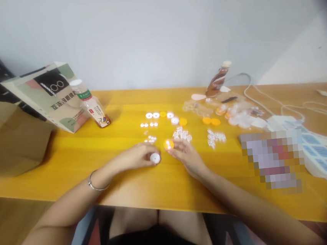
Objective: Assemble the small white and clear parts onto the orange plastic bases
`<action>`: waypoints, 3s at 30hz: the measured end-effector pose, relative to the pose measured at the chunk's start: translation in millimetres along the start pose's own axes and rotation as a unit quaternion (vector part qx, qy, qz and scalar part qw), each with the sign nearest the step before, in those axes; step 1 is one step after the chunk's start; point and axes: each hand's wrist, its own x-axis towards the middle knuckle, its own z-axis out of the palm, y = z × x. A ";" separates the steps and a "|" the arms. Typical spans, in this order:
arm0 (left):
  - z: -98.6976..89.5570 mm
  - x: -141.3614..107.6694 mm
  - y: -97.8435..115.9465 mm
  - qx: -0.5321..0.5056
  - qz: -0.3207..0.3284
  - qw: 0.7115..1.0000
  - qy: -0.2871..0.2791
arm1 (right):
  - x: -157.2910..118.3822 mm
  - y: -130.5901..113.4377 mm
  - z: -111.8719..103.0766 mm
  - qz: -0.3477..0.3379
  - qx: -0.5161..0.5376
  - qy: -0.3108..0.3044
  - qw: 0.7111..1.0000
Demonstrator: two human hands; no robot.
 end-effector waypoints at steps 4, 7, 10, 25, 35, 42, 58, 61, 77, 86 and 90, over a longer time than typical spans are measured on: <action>-3.0 9.4 -12.0 -0.225 -0.016 0.973 0.040 | -1.4 -3.6 -0.1 -0.045 -0.039 0.011 0.998; -4.1 13.2 -10.8 -0.295 -0.020 0.952 0.077 | -3.6 -5.1 0.8 -0.077 -0.060 0.011 0.995; -0.1 14.6 -4.1 -0.298 -0.013 0.950 0.096 | -5.2 -5.0 1.5 -0.085 -0.077 0.007 0.993; 20.6 11.3 12.1 0.094 0.067 0.976 0.185 | -7.0 -1.0 1.8 -0.102 -0.091 -0.031 0.990; 21.8 13.0 10.1 0.184 0.073 0.968 0.157 | -10.4 -4.5 4.6 -0.053 -0.102 -0.021 0.993; 19.9 12.7 11.1 0.220 0.087 0.961 0.146 | -13.7 -6.4 6.4 -0.054 -0.096 -0.013 0.994; -8.7 19.1 12.1 0.048 0.055 0.993 0.096 | -8.8 -8.4 1.5 0.075 0.062 -0.088 0.991; -8.5 21.1 10.4 0.003 0.037 0.994 0.101 | -9.1 -9.3 1.4 0.077 0.060 -0.104 0.990; -9.0 11.7 14.6 0.003 0.009 0.985 0.171 | -5.2 -5.1 2.7 0.042 -0.028 -0.085 0.995; -13.8 -0.3 3.9 0.135 0.081 0.986 -0.053 | -1.6 -0.5 -4.1 0.042 0.001 -0.083 0.996; -11.0 0.2 5.2 0.171 0.097 0.980 -0.035 | -1.4 -1.1 -3.4 0.045 0.003 -0.077 0.996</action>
